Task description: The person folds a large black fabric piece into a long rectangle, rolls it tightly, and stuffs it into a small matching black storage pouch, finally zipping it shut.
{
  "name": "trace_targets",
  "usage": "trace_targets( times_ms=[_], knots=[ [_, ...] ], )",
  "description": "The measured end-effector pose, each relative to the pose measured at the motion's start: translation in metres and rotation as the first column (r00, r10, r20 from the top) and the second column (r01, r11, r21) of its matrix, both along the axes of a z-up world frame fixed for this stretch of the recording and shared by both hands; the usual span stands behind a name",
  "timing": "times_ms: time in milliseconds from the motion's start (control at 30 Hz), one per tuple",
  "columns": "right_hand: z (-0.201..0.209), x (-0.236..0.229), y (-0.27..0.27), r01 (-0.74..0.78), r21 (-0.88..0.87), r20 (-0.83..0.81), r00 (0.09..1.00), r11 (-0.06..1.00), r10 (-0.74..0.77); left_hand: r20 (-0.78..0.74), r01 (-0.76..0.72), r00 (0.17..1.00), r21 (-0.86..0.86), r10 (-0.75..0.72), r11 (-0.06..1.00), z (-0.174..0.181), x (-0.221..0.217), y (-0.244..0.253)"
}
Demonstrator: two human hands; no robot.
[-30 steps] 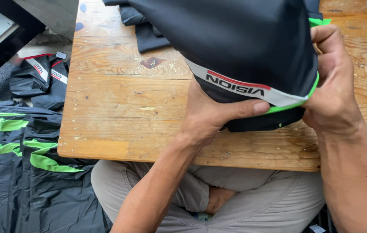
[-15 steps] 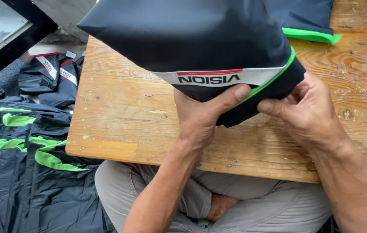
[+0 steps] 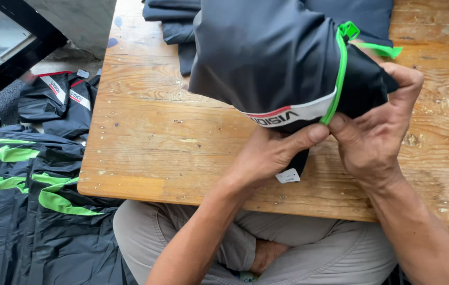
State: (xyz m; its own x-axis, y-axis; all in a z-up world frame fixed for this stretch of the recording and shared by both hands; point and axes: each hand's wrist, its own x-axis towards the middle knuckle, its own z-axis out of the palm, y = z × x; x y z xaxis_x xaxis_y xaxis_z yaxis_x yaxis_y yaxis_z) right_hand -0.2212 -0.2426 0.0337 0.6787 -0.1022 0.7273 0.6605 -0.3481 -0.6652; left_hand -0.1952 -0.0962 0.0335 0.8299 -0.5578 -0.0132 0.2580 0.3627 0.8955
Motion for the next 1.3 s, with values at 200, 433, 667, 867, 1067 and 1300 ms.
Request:
trace_targets(
  times_ms=[200,433,667,867,1067,1300],
  knots=[
    [0.001,-0.008,-0.009,0.094,0.036,-0.092,0.992,0.995,-0.09,0.025,0.198,0.96,0.645,-0.28,0.738,0.047,-0.009,0.03],
    [0.006,0.002,-0.013,0.14,-0.564,0.27,0.963,0.814,0.022,0.861,-0.701,0.473,0.239,0.188,0.672,0.041,-0.001,0.046],
    [0.006,0.005,-0.007,0.213,-0.678,0.309,0.951,0.703,0.009,0.896,-0.695,0.443,0.356,-0.017,0.625,0.01,0.02,0.055],
    [0.006,0.001,0.002,0.34,-0.713,0.379,0.923,0.614,-0.071,0.961,-0.887,0.217,0.267,-0.17,0.376,-0.006,0.023,0.046],
    [0.003,0.001,0.001,0.366,-0.719,0.373,0.921,0.591,-0.117,0.949,-0.845,0.247,0.31,-0.196,0.436,-0.006,0.029,0.048],
    [-0.003,0.011,0.003,0.318,-0.728,0.357,0.932,0.608,-0.061,0.899,-0.743,0.406,0.43,-0.166,0.512,-0.016,0.026,0.045]
  ],
)
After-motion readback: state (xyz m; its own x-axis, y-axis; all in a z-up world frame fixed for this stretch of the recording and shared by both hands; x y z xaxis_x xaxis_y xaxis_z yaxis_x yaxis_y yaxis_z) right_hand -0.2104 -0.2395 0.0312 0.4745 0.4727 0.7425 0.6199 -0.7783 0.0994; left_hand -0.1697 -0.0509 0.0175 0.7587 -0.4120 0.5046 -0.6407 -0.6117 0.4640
